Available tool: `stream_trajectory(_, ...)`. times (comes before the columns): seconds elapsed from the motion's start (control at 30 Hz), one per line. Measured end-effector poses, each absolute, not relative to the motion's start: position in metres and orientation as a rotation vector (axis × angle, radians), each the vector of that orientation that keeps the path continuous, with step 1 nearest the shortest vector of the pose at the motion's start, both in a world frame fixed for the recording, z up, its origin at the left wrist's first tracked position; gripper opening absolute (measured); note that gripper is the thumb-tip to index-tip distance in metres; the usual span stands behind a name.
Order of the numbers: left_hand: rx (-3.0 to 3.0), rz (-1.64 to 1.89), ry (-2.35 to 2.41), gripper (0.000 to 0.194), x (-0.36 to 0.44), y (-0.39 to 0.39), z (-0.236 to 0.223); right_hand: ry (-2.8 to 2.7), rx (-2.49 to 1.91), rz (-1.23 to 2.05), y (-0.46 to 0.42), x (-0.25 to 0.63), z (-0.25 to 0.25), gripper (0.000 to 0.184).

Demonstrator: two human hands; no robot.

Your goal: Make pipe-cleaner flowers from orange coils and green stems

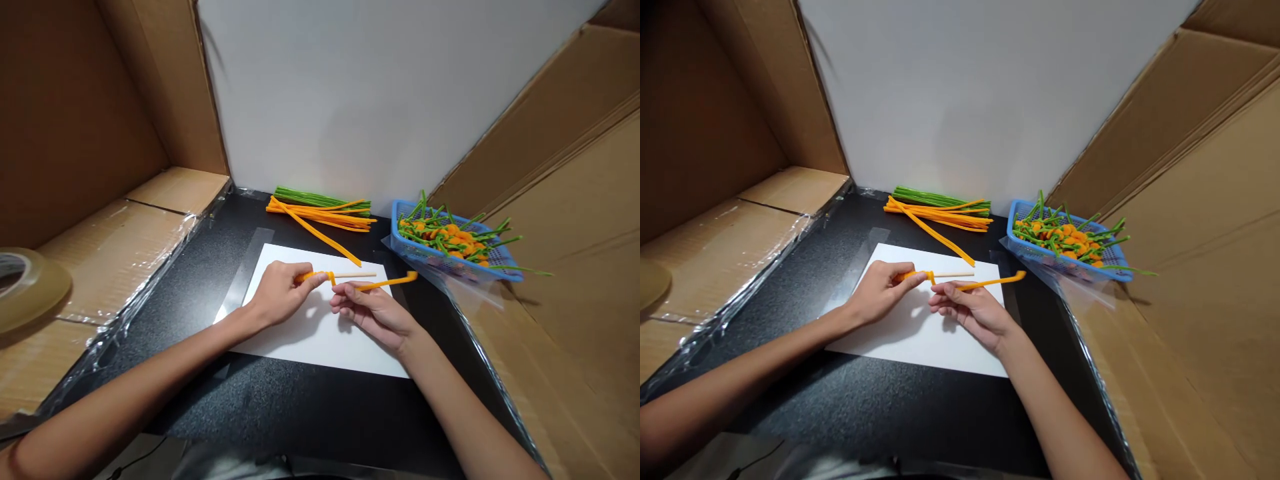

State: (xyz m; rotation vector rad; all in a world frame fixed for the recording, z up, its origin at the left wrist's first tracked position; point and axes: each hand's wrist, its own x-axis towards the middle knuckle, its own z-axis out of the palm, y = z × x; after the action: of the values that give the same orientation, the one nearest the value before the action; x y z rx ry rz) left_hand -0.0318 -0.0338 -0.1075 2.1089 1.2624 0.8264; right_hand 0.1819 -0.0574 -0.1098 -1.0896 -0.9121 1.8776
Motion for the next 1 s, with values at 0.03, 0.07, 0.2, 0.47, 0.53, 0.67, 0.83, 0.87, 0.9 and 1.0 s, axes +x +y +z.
stream_trajectory(0.03,2.1,0.764,1.153,0.053,-0.033,-0.033,-0.105,-0.869,-1.09,1.909,-0.056,0.184,-0.111,0.026)
stream_trajectory(0.07,2.115,0.691,1.043,0.053,-0.035,-0.032,-0.102,-0.848,-1.098,1.932,-0.054,0.187,-0.111,0.025)
stream_trajectory(0.2,2.326,0.46,0.788,0.048,-0.041,-0.028,-0.097,-1.013,-1.152,1.91,-0.053,0.193,-0.104,0.025)
stream_trajectory(0.47,2.664,0.581,1.485,0.041,-0.034,-0.036,-0.105,-1.833,-1.162,1.264,-0.058,0.192,-0.088,0.025)
stream_trajectory(0.53,2.6,0.7,1.559,0.042,-0.032,-0.039,-0.104,-1.78,-1.14,1.25,-0.059,0.189,-0.091,0.026)
stream_trajectory(0.67,2.239,0.891,1.501,0.046,-0.03,-0.041,-0.099,-1.577,-1.065,1.445,-0.06,0.185,-0.1,0.029)
stream_trajectory(0.83,1.854,0.861,1.151,0.054,-0.03,-0.038,-0.096,-1.149,-0.957,1.68,-0.057,0.187,-0.109,0.031)
stream_trajectory(0.87,1.84,0.854,1.136,0.054,-0.03,-0.037,-0.097,-1.097,-0.959,1.678,-0.056,0.187,-0.11,0.031)
stream_trajectory(0.9,1.843,0.856,1.159,0.053,-0.03,-0.037,-0.097,-1.068,-0.97,1.664,-0.056,0.187,-0.111,0.029)
stream_trajectory(1.0,1.887,0.875,1.317,0.054,-0.029,-0.038,-0.1,-1.103,-1.028,1.53,-0.056,0.183,-0.11,0.025)
